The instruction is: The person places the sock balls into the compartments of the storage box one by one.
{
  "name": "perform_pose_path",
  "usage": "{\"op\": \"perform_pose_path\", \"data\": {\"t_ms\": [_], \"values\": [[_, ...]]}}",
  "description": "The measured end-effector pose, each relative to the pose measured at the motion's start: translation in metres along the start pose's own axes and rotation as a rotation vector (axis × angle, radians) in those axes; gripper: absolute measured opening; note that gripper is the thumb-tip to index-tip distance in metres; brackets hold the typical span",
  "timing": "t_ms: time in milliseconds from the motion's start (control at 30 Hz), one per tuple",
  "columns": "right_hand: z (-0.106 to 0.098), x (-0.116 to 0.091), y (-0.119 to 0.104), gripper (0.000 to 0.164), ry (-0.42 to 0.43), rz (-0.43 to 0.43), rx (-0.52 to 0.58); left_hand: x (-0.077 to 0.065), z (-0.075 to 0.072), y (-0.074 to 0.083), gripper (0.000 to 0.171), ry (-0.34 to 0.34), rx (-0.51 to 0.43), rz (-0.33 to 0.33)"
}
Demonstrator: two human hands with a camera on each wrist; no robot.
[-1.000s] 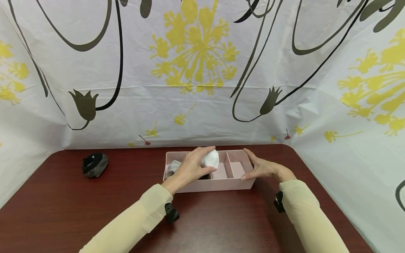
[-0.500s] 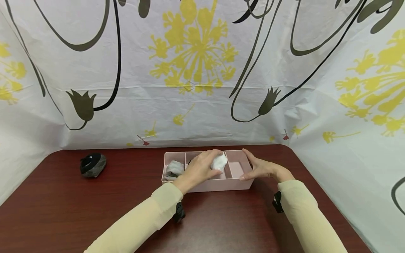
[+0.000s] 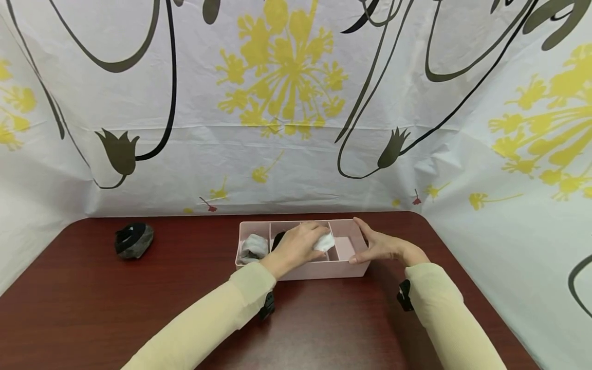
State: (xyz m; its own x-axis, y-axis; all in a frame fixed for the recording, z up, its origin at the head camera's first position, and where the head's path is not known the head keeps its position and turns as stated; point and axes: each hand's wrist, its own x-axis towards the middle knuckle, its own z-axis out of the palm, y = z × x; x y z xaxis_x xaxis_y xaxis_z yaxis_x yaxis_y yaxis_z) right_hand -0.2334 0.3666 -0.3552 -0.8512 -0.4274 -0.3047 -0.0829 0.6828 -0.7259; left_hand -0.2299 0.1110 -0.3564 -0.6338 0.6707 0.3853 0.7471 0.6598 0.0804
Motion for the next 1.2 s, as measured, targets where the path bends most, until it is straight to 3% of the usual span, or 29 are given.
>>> {"op": "perform_pose_path", "data": {"t_ms": [233, 500, 833, 1200], "values": [[0.0, 0.0, -0.001, 0.12, -0.013, -0.013, 0.038, 0.006, 0.002, 0.003, 0.039, -0.06, 0.079, -0.007], [0.0, 0.0, -0.002, 0.12, -0.026, -0.018, 0.098, 0.009, 0.008, 0.005, 0.031, -0.158, 0.089, -0.032], [0.001, -0.001, -0.002, 0.12, -0.015, -0.016, 0.06, 0.012, 0.013, 0.004, 0.019, -0.146, 0.106, -0.019], [0.0, 0.0, -0.003, 0.12, -0.014, -0.01, 0.056, 0.014, 0.014, 0.004, 0.02, -0.177, 0.17, -0.023]]}}
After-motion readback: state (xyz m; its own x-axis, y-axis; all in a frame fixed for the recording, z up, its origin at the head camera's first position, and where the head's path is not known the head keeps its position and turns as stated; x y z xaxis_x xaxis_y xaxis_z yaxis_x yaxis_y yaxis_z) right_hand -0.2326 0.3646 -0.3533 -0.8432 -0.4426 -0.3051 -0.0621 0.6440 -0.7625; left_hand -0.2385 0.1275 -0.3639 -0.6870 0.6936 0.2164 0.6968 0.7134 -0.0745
